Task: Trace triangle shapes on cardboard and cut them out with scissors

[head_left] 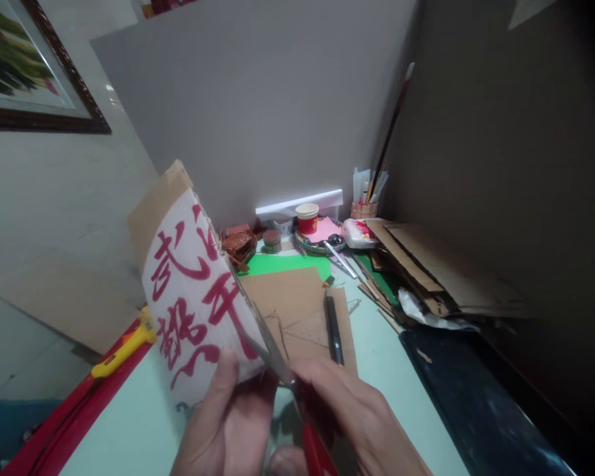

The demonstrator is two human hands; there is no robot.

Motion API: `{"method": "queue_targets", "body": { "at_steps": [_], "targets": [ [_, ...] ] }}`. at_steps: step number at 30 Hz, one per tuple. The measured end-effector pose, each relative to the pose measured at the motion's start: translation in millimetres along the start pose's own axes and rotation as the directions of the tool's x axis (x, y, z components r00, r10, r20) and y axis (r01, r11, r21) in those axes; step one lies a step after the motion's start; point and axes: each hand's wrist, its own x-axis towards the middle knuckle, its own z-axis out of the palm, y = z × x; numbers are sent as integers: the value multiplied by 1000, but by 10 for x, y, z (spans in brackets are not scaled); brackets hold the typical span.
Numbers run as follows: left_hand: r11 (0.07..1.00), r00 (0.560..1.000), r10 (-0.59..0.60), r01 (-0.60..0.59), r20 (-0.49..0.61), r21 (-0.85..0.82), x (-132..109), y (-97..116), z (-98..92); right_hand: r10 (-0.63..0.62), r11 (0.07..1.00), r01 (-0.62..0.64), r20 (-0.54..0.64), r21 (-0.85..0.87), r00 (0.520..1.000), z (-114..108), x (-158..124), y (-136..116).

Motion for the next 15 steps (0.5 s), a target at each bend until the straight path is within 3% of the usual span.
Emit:
{"method": "queue_targets", "body": {
  "at_steps": [11, 15],
  "targets": [
    [999, 997, -38, 39, 60, -16, 52, -37, 85, -27, 999, 25, -104, -21, 994, 0, 26, -67],
    [999, 999, -24, 25, 45, -32, 21, -107, 47, -38, 998, 33, -79, -62, 996, -38, 5, -94]
  ]
}}
